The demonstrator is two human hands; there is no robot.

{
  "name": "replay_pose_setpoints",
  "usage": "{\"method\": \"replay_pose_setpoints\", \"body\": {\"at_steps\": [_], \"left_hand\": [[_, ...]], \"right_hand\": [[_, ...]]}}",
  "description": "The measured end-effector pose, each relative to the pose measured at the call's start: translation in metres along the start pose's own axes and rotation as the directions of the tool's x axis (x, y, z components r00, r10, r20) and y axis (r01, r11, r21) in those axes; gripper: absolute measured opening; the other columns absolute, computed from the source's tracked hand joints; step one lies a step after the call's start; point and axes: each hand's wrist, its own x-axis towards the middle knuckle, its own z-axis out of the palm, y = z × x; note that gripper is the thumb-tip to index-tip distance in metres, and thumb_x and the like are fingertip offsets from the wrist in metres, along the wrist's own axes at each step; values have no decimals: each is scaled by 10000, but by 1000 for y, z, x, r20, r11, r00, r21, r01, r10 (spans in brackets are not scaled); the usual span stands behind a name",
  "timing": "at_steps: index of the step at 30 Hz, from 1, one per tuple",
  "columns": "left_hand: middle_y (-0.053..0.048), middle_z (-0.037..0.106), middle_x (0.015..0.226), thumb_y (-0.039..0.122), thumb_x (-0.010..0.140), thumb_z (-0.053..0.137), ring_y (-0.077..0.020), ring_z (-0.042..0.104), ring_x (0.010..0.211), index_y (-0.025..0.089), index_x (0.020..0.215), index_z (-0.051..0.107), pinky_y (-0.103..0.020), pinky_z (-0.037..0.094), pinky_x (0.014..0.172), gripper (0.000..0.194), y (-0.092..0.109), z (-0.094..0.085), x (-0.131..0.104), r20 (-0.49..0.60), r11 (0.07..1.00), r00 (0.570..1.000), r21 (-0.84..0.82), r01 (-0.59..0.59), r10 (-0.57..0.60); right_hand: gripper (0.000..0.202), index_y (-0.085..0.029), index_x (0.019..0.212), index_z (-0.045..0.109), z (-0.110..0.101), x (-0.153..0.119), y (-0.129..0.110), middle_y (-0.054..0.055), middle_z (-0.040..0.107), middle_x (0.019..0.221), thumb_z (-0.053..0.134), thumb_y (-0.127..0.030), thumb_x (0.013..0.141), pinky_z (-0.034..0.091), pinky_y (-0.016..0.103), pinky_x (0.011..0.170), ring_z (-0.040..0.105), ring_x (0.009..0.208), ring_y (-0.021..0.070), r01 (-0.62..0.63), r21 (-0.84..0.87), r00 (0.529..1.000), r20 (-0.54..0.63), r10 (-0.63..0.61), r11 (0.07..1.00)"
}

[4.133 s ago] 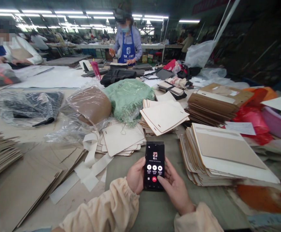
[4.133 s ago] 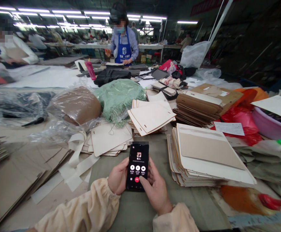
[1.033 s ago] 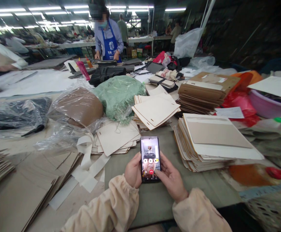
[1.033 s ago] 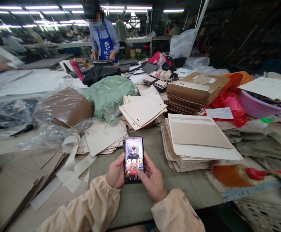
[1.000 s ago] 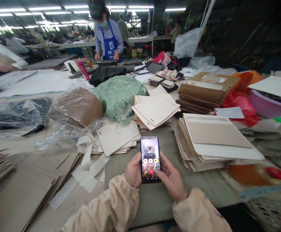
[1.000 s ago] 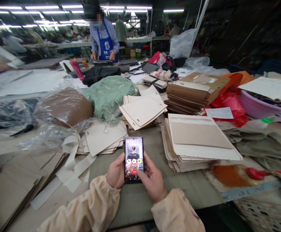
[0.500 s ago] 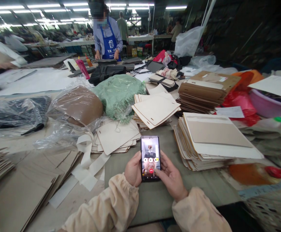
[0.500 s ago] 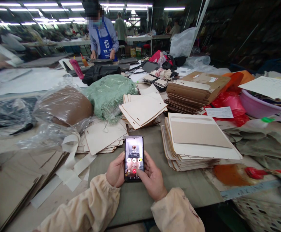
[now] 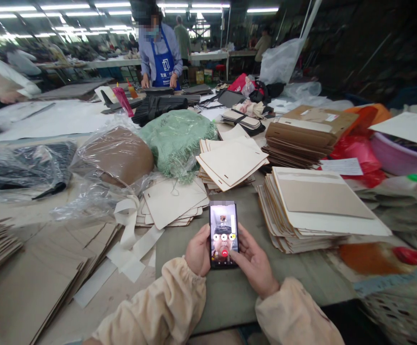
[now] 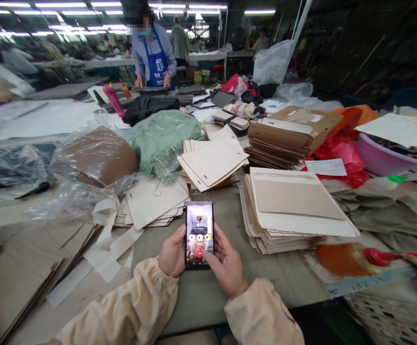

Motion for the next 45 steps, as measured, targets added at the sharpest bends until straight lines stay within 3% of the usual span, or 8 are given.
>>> {"method": "replay_pose_setpoints", "body": {"at_steps": [19, 26, 31, 37, 40, 45], "left_hand": [[-81, 696, 907, 292, 823, 594, -214, 639, 836, 127, 930, 660, -359, 466, 836, 207, 0, 1, 0, 3, 1000, 1000, -20, -3, 4], [-84, 696, 921, 273, 828, 583, -213, 634, 846, 121, 954, 669, -355, 467, 838, 215, -1, -1, 1, 3, 1000, 1000, -2, -17, 17], [-85, 696, 933, 274, 824, 586, -208, 633, 851, 123, 949, 674, -353, 463, 855, 215, -1, -1, 0, 8, 1000, 1000, 7, -25, 25], [-102, 692, 981, 289, 822, 588, -228, 638, 888, 118, 987, 668, -369, 460, 876, 251, 0, 0, 0, 15, 999, 999, 20, -38, 38], [-114, 686, 1013, 299, 820, 584, -248, 638, 917, 115, 1005, 660, -398, 456, 894, 272, 2, 1, -1, 11, 999, 999, 1, -47, 47], [-112, 692, 1002, 308, 832, 573, -258, 644, 915, 123, 1003, 650, -432, 455, 906, 264, 4, 3, -1, -25, 997, 998, -56, -52, 51]], "right_hand": [[679, -273, 1404, 362, 0, -1, -2, 98, 483, 1372, 689, -273, 809, 436, 430, 1005, 496, 1218, 260, -14, 0, 1000, 0, 14, 1000], [860, -246, 1463, 175, -1, -2, 2, 144, 510, 1332, 705, -316, 788, 449, 440, 971, 556, 1141, 255, -56, 38, 997, -49, 57, 998], [703, -243, 1420, 318, -5, -1, 4, 112, 479, 1372, 674, -289, 816, 413, 438, 1018, 485, 1227, 256, -38, 22, 999, 36, 37, 999], [563, -245, 1358, 437, -6, 0, 0, 82, 495, 1363, 641, -341, 842, 396, 449, 1039, 448, 1262, 259, -9, 21, 1000, 17, 9, 1000], [489, -242, 1302, 503, -8, 3, -1, 83, 555, 1300, 619, -399, 853, 411, 429, 1021, 488, 1220, 250, 0, -15, 998, -59, -1, 1000], [433, -206, 1085, 630, -13, 18, -5, 108, 654, 1085, 682, -496, 769, 511, 419, 860, 603, 1012, 265, -50, -47, 962, -270, 35, 998]]}}
